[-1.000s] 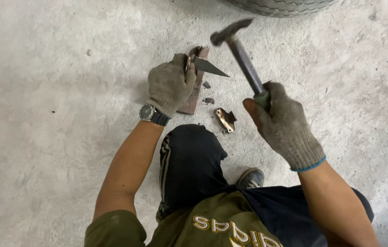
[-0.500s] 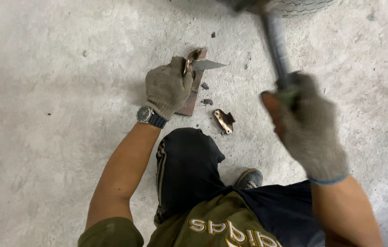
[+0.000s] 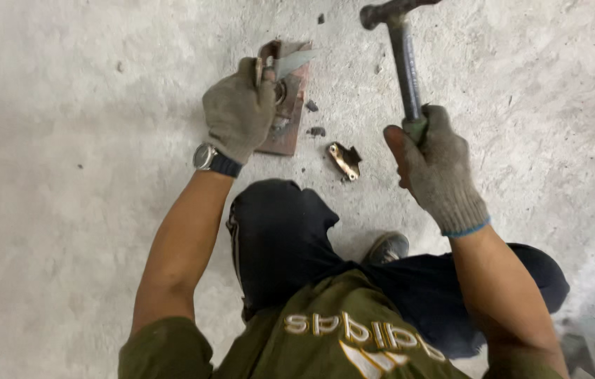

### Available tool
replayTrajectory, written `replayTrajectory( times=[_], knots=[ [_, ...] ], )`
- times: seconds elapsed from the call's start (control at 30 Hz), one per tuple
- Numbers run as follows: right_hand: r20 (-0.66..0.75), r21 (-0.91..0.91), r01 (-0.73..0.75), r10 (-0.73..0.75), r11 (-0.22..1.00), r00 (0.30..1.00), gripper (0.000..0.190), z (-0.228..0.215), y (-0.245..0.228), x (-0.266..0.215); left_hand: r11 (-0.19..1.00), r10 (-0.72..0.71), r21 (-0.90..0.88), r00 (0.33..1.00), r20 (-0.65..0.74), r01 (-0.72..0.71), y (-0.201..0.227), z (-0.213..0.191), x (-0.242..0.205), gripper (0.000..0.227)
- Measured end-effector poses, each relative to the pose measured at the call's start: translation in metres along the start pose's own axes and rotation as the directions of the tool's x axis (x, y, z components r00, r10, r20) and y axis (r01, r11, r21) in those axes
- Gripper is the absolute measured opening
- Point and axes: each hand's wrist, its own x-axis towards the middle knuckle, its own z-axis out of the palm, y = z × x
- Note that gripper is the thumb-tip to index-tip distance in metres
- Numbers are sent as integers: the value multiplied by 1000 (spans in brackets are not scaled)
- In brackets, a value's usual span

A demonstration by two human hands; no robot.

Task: The person sits on the floor and uses a hammer to strike a small metal bracket held against a stationary metal anvil. They repeatedly hit the bracket to bend or shape it, occasionally pausing to inspect the piece and reposition it before continuing to hammer.

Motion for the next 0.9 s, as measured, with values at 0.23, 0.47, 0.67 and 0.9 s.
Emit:
replayTrajectory(
  times=[0.23, 0.47, 0.67, 0.9],
  knots=[
    [133, 247, -247, 220, 937, 966, 35, 1, 33, -9, 957, 137, -225, 971, -196, -181, -57, 19, 24, 53],
    [203, 183, -313, 276, 932, 940, 28, 5, 71, 0, 533, -468, -667, 838, 280, 521, -59, 18, 41, 62],
    [75, -296, -310, 346, 903, 935, 38, 27, 161, 36, 578, -436, -638, 853, 285, 509, -21, -13, 35, 65],
    [19, -586, -434, 547, 684, 837, 53, 40, 229, 62, 638, -134, -631, 870, 474, 442, 63, -45, 35, 67]
  ],
)
